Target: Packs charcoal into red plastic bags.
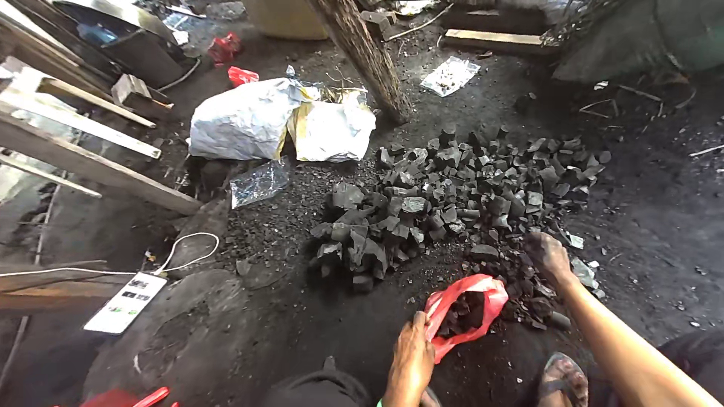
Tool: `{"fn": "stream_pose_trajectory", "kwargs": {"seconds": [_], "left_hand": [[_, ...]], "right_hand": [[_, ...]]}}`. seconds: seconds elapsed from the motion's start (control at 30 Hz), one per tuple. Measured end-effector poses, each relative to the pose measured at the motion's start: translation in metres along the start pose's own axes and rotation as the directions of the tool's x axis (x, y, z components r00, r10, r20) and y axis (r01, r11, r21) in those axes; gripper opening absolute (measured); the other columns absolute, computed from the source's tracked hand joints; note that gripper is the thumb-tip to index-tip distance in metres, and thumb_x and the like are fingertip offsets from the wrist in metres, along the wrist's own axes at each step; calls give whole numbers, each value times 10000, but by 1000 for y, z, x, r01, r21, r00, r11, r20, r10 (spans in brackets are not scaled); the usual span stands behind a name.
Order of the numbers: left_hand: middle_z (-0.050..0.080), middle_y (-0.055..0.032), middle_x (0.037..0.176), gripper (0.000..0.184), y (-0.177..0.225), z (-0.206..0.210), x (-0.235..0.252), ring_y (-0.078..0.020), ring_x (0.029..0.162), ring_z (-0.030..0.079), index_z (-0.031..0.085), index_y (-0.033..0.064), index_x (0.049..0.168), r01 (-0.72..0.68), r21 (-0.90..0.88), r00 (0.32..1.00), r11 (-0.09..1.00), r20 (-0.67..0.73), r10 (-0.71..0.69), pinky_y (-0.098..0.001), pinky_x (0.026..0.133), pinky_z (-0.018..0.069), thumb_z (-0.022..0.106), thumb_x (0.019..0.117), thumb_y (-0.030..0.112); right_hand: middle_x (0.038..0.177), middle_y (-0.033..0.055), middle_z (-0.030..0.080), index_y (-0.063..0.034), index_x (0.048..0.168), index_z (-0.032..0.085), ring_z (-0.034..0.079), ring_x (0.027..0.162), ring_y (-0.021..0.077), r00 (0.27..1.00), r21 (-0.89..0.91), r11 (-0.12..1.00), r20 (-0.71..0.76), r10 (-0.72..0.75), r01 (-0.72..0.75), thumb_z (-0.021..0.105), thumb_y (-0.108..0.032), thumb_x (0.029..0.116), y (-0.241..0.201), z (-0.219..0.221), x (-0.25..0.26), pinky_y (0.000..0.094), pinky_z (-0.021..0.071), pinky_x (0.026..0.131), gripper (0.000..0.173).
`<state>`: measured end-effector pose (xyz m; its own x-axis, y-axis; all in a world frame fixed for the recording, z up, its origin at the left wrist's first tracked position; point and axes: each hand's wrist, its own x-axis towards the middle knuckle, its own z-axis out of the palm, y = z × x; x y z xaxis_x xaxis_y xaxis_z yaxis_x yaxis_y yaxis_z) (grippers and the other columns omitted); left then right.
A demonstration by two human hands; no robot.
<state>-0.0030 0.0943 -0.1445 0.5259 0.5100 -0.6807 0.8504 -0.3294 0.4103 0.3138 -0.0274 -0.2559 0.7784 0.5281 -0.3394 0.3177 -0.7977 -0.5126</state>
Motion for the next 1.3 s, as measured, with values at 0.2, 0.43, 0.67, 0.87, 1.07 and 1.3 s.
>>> {"fn": "stream_pose_trajectory", "kwargs": {"seconds": [0.2,0.43,0.67,0.87,1.07,1.3], "left_hand": [[702,-204,1019,479,2,-6,-2,-384,964,685,460,101,1486,123,34,990,992,68,-125,-558,868,521,533,1014,148],[610,-256,1319,513,-1,-3,-1,-414,1216,608,478,26,1457,135,123,980,983,128,-150,-545,1026,480,595,958,40],[545,-282,1394,497,-2,-5,-2,-429,1262,571,519,-10,1439,200,170,971,965,100,-219,-539,1060,464,599,949,5],[675,-261,1215,415,0,-9,-1,-431,1183,632,563,-3,1379,286,204,945,936,100,-311,-580,1000,483,588,974,82],[710,-162,924,408,-11,-4,9,-294,791,699,592,25,1340,48,-292,984,955,-148,-95,-494,752,573,612,932,46],[686,-91,1031,264,-3,6,16,-124,880,665,658,-23,1132,-270,-648,945,712,-321,66,-298,783,564,545,897,-58]], "right_hand": [[1431,263,542,-34,1318,652,603,1201,492,989,-421,905,151,9,56,623,-97,1006,5,11,22,654,500,956,319],[1102,270,695,18,1096,715,665,1014,460,999,74,996,12,-42,41,683,-109,982,27,-24,38,688,495,889,174],[1460,166,452,-111,1581,229,590,1191,247,548,964,223,-266,793,145,383,-295,1108,119,-90,18,423,552,921,530],[1486,353,449,18,1486,473,441,1376,524,942,346,919,-202,269,-188,563,-302,1065,123,-42,39,677,363,1108,536],[1553,332,370,-229,1588,390,437,1333,583,987,68,985,49,155,-159,834,-510,823,71,-4,41,746,382,1035,928],[1488,351,407,-198,1539,471,508,1255,572,999,-102,994,-40,-35,30,892,-217,782,28,25,2,676,500,944,867]]}}
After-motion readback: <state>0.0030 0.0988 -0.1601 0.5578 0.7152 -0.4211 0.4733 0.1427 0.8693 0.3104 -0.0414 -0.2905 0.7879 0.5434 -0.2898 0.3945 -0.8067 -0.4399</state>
